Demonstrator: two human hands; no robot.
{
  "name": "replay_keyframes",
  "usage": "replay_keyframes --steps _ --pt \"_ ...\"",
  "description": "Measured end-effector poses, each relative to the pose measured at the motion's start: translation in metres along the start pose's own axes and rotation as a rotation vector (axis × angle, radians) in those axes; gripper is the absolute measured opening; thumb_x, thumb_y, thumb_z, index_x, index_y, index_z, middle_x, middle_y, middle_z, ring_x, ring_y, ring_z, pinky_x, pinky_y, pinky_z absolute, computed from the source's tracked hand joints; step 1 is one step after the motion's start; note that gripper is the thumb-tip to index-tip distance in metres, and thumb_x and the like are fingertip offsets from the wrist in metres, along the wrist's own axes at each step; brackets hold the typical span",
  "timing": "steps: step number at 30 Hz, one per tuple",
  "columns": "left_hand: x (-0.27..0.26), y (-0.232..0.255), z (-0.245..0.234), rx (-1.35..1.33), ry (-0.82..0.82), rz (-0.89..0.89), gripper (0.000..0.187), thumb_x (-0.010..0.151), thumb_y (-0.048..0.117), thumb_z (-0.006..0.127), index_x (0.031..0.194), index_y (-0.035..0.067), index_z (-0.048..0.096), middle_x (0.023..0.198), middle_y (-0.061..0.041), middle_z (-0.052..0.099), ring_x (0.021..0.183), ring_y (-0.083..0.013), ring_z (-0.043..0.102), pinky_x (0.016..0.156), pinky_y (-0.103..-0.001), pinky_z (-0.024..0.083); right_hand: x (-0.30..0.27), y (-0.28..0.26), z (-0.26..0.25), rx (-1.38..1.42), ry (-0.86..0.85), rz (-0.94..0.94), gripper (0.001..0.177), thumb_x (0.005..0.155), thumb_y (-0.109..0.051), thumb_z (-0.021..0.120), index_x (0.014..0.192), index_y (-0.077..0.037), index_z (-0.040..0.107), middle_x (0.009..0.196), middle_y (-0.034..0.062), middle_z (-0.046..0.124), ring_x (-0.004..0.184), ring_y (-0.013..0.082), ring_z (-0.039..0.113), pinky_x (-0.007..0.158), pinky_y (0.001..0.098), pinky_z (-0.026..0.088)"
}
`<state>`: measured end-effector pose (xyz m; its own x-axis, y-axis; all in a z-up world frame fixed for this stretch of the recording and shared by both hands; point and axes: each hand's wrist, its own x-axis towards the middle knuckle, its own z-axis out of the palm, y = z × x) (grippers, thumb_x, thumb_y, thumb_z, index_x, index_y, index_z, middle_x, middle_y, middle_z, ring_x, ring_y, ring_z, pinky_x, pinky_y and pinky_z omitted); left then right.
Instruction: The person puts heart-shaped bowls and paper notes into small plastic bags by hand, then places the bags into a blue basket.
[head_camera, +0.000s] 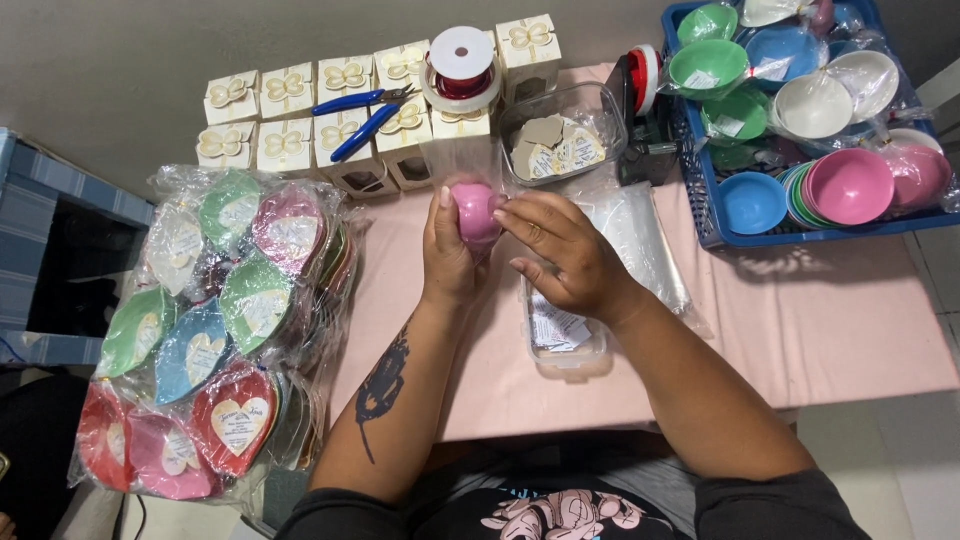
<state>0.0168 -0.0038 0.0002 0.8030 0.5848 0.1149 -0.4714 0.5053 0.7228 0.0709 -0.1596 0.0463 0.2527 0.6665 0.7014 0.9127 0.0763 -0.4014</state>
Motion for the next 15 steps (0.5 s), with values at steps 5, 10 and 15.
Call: replay_keyframes --steps 5,10,15 --pt "-0.014 0.008 0.005 0.261 -0.085 0.09 0.044 0.109 0.044 0.051 0.13 0.006 0.062 0.106 -0.013 0.066 0.101 -0.0198 0.066 0.093 -0.039 0.06 -0.008 0.01 0.006 -0.082 0.008 0.007 0.049 0.105 -0.031 0.064 0.148 -0.008 0.062 0.15 0.0161 0.06 0.137 0.0428 0.055 0.117 0.0548 0.042" --pt "-0.018 -0.001 -0.005 0.413 -0.276 0.066 0.039 0.105 0.032 0.066 0.136 0.007 0.065 0.115 -0.012 0.068 0.114 -0.019 0.061 0.105 -0.044 0.053 -0.01 0.015 0.005 -0.044 0.049 0.034 0.047 0.104 -0.027 0.065 0.146 -0.005 0.063 0.148 0.0165 0.063 0.135 0.0434 0.057 0.115 0.0552 0.043" --pt "-0.014 -0.005 -0.014 0.301 -0.147 -0.056 0.045 0.11 0.041 0.052 0.137 0.006 0.059 0.116 -0.021 0.069 0.106 -0.0306 0.071 0.091 -0.046 0.064 -0.017 0.021 -0.004 0.028 0.195 0.077 0.057 0.103 -0.02 0.067 0.155 -0.002 0.052 0.149 0.0215 0.058 0.134 0.044 0.056 0.112 0.0585 0.044"
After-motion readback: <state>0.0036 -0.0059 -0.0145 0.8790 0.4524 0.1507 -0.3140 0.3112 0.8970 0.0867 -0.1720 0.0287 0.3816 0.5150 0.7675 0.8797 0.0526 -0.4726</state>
